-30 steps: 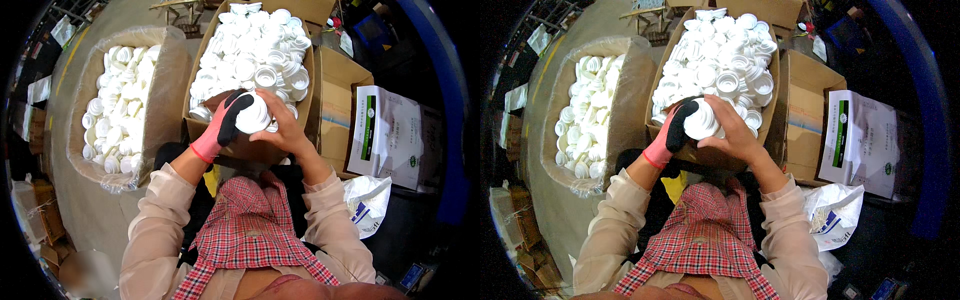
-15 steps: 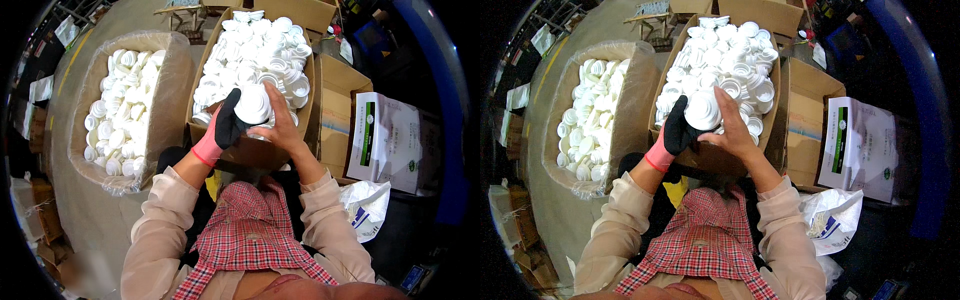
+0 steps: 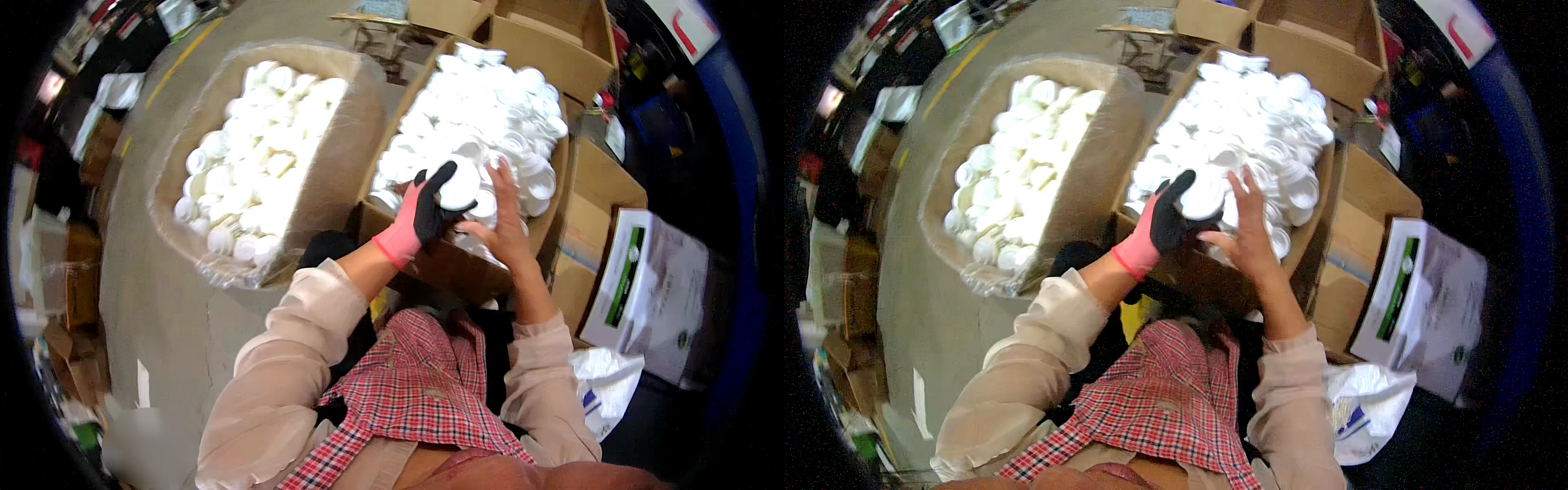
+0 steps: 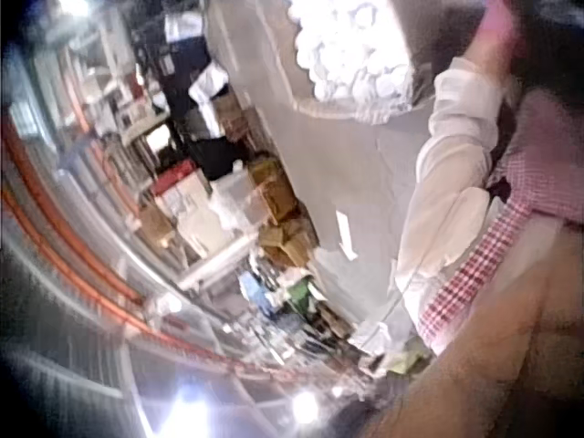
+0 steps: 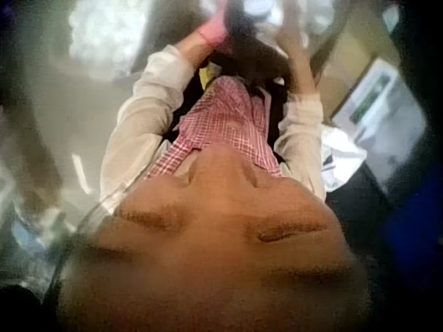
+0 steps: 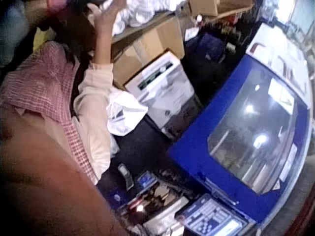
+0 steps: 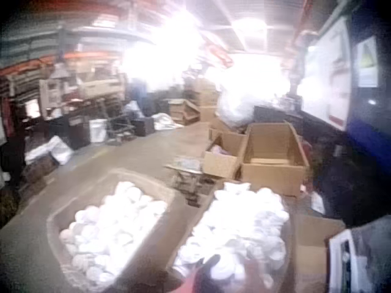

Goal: The person is assembling white plastic caps by picking them up from a large container and placing them into a cardboard box. They use both hands to handle the caps, ensuring they are properly aligned and stacked.

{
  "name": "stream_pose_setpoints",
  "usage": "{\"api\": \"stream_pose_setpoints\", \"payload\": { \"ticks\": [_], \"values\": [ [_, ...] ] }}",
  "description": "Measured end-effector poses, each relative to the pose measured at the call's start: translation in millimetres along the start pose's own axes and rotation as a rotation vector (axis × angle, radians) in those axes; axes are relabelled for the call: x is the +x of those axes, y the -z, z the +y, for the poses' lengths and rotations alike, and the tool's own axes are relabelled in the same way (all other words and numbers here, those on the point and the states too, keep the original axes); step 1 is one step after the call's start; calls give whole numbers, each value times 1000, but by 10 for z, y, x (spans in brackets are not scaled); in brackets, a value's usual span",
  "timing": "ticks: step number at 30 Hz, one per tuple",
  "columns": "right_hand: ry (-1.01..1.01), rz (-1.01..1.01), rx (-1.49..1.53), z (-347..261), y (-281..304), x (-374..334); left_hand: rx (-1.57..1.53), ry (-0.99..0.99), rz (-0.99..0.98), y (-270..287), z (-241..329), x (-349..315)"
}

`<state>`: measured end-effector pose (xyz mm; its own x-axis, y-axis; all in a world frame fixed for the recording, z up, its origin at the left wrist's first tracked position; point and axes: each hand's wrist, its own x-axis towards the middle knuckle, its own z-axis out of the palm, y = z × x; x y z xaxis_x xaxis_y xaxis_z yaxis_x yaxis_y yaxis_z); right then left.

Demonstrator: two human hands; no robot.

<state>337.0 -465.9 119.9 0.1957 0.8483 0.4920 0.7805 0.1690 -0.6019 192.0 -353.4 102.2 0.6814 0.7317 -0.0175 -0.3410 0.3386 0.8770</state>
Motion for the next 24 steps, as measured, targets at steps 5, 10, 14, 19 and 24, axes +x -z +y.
{"api": "stream_pose_setpoints", "payload": {
  "ticks": [5, 10, 14, 19, 24],
  "values": [
    [-205, -47, -9, 108, 119, -54, -744, -316, 219, 1063, 436, 430],
    [-260, -145, -28, 417, -261, -96, -410, -228, 430, 1281, 298, 281],
    [-249, -158, -25, 543, -623, -23, -191, -72, 529, 846, 396, 363],
    [-31, -273, -251, 301, -1175, 149, -286, -83, 459, 1029, 376, 421],
    [-262, -365, -497, 407, -1460, 143, -225, -3, 396, 996, 418, 390]
  ]
}}
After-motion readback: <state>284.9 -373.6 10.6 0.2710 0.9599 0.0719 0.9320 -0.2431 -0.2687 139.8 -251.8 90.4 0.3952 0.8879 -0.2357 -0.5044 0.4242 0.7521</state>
